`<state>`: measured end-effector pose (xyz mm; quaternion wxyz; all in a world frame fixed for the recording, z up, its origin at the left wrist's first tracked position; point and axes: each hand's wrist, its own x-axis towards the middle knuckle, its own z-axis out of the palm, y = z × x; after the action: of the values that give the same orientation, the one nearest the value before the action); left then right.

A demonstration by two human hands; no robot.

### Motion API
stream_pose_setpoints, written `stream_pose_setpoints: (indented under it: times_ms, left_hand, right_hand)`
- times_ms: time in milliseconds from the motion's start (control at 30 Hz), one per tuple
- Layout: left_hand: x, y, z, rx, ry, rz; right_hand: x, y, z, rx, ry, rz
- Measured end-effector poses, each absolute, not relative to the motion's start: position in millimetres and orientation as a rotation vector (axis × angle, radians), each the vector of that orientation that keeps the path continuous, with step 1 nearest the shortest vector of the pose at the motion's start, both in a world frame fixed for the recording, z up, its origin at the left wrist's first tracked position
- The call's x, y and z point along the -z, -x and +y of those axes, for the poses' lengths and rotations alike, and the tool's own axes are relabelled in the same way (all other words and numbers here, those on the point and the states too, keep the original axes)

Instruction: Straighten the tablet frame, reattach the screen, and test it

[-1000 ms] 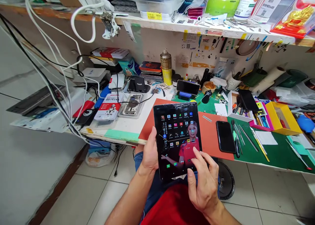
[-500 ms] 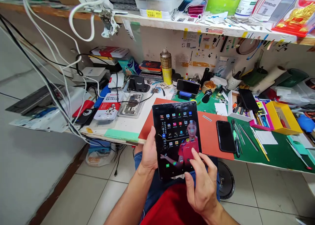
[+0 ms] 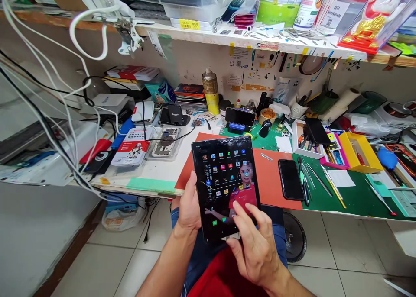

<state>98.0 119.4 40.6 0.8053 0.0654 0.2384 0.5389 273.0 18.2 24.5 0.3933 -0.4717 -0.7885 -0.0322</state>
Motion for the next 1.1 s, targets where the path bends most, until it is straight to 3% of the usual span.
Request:
stream_pose_setpoints:
  times_ms: [200,733,900,1100]
  left_hand:
    - [-42.9,-96.3,121.5,-1.132,-0.183,0.509]
    - [-46.7,-100.1,120.9,-1.121,-0.155,0.521]
    - [-50.2,-106.2,121.4,-1.213,-0.178,0.563]
    - [-47.4,-103.6,120.0,-1.217,-0.185,0.556]
  right_hand:
    - [-19.8,-282.7,17.0,0.216,1.323,-1.734]
    - [-24.0,-280.1,15.9,0.118,1.340,-1.836]
    - [-35.3,-270.8,15.5,-0.090,1.021,-2.155]
    - [-29.3,-274.2,9.0,-0.079,1.001,-1.920]
